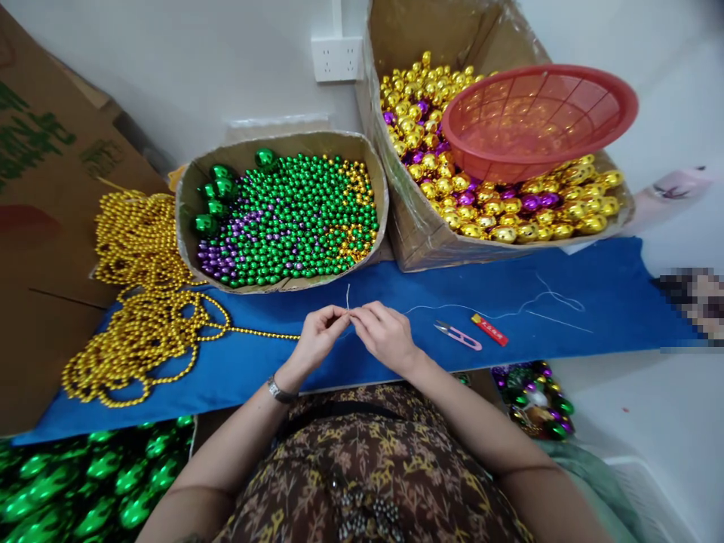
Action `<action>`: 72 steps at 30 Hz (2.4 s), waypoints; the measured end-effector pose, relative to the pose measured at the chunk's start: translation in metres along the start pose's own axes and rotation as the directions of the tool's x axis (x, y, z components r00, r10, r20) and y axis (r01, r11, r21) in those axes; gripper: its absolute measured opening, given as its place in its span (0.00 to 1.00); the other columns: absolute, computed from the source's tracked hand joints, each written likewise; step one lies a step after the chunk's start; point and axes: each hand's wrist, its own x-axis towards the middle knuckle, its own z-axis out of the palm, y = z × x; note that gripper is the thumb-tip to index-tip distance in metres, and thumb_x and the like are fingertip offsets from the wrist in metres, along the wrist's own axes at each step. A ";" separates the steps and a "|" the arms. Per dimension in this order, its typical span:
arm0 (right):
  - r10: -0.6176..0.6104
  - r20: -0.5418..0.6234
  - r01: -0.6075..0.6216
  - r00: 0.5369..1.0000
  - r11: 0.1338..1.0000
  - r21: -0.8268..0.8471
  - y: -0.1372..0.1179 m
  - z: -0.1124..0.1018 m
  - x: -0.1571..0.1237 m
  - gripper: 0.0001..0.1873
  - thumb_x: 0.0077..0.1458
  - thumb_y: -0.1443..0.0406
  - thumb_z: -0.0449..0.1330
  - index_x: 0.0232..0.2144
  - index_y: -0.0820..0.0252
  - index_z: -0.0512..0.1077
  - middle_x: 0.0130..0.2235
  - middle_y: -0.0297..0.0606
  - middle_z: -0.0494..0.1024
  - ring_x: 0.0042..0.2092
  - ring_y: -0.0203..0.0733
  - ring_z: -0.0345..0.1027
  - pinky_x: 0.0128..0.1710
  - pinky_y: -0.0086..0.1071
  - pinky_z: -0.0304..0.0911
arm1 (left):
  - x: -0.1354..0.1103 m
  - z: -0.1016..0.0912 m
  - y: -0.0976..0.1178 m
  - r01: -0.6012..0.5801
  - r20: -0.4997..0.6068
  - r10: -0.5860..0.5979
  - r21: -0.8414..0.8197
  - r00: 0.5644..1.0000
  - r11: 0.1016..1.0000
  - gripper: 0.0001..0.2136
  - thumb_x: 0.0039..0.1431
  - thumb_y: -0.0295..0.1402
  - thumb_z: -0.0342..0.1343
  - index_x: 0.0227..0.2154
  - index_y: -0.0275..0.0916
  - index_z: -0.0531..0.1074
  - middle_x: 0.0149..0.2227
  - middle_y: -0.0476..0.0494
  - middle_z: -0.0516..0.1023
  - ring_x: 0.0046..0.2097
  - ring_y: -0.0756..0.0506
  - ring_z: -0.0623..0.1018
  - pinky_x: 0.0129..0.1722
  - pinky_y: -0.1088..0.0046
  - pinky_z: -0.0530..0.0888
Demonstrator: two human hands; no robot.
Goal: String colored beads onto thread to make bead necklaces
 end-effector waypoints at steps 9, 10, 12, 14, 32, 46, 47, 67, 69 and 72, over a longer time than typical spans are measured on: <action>0.130 0.037 -0.130 0.991 0.991 -0.009 -0.003 0.008 0.005 0.11 0.64 0.64 0.51 0.40 0.57 0.74 0.37 0.39 0.77 0.37 0.38 0.72 0.37 0.29 0.64 | -0.005 0.002 -0.001 -0.318 0.002 0.347 0.405 0.938 0.857 0.09 0.61 0.34 0.51 0.34 0.38 0.75 0.33 0.44 0.77 0.34 0.48 0.74 0.35 0.73 0.69; 0.131 0.039 -0.130 0.991 0.991 -0.029 -0.004 0.008 0.006 0.11 0.64 0.65 0.51 0.39 0.57 0.74 0.36 0.40 0.77 0.36 0.38 0.72 0.36 0.29 0.64 | -0.006 0.003 -0.001 -0.332 -0.002 0.369 0.428 0.930 0.840 0.09 0.62 0.33 0.51 0.34 0.38 0.75 0.33 0.44 0.77 0.35 0.48 0.74 0.36 0.73 0.70; 0.131 0.039 -0.128 0.991 0.990 -0.062 -0.005 0.008 0.006 0.11 0.64 0.66 0.51 0.37 0.58 0.73 0.35 0.41 0.76 0.36 0.39 0.71 0.36 0.29 0.63 | -0.006 0.005 -0.001 -0.334 -0.029 0.385 0.437 0.923 0.835 0.08 0.61 0.34 0.52 0.33 0.38 0.75 0.33 0.44 0.77 0.34 0.48 0.74 0.37 0.72 0.70; 0.158 0.014 -0.157 0.987 0.987 -0.016 -0.005 0.010 0.006 0.11 0.63 0.67 0.50 0.35 0.59 0.72 0.35 0.42 0.75 0.36 0.39 0.70 0.37 0.30 0.63 | -0.004 0.007 -0.001 -0.274 -0.072 0.319 0.358 0.945 0.893 0.08 0.59 0.36 0.54 0.31 0.38 0.75 0.30 0.45 0.76 0.32 0.49 0.73 0.35 0.72 0.69; 0.464 0.186 -0.376 0.866 0.360 0.854 0.008 0.013 0.015 0.18 0.59 0.53 0.54 0.47 0.55 0.65 0.37 0.34 0.67 0.28 0.30 0.58 0.26 0.25 0.59 | 0.001 0.008 0.002 0.052 -0.134 -0.060 -0.060 0.989 0.997 0.14 0.51 0.43 0.60 0.25 0.35 0.72 0.24 0.50 0.70 0.24 0.54 0.62 0.22 0.78 0.58; 0.128 -0.103 -0.106 0.986 0.975 0.196 0.016 0.015 0.010 0.17 0.67 0.61 0.47 0.32 0.60 0.73 0.31 0.39 0.75 0.34 0.37 0.69 0.38 0.29 0.63 | -0.002 0.003 0.001 -0.107 -0.052 0.122 0.228 0.991 0.968 0.13 0.58 0.41 0.54 0.27 0.36 0.71 0.23 0.51 0.70 0.26 0.52 0.65 0.26 0.77 0.62; 0.091 -0.117 -0.081 0.989 0.993 0.086 0.024 0.015 0.012 0.19 0.67 0.61 0.47 0.29 0.60 0.72 0.30 0.39 0.74 0.34 0.38 0.68 0.37 0.29 0.62 | -0.003 0.002 0.000 -0.101 -0.033 0.112 0.229 0.993 0.968 0.13 0.58 0.41 0.54 0.27 0.36 0.72 0.23 0.51 0.69 0.26 0.52 0.65 0.26 0.77 0.62; 0.145 0.355 -0.366 0.924 0.610 0.703 -0.007 0.032 0.003 0.16 0.62 0.57 0.51 0.44 0.59 0.72 0.36 0.38 0.77 0.27 0.35 0.69 0.28 0.29 0.66 | -0.008 -0.019 0.023 -0.216 -0.014 0.220 0.141 0.975 0.966 0.12 0.61 0.41 0.53 0.31 0.37 0.73 0.49 0.38 0.75 0.48 0.43 0.76 0.46 0.66 0.73; 0.166 0.243 -0.287 0.956 0.708 0.645 0.005 0.007 0.003 0.18 0.63 0.56 0.50 0.30 0.59 0.73 0.28 0.35 0.73 0.29 0.36 0.67 0.31 0.29 0.64 | -0.013 -0.021 0.020 -0.149 0.053 0.142 0.166 0.988 0.975 0.13 0.62 0.41 0.51 0.32 0.36 0.72 0.36 0.42 0.78 0.35 0.48 0.77 0.35 0.73 0.73; 0.208 0.037 -0.202 0.977 0.861 0.466 0.029 -0.039 0.002 0.18 0.63 0.56 0.51 0.26 0.59 0.71 0.28 0.34 0.71 0.31 0.36 0.66 0.33 0.29 0.62 | -0.017 -0.025 0.018 -0.186 0.209 0.120 0.334 0.970 0.924 0.11 0.64 0.39 0.50 0.34 0.37 0.72 0.27 0.48 0.76 0.27 0.51 0.74 0.29 0.77 0.68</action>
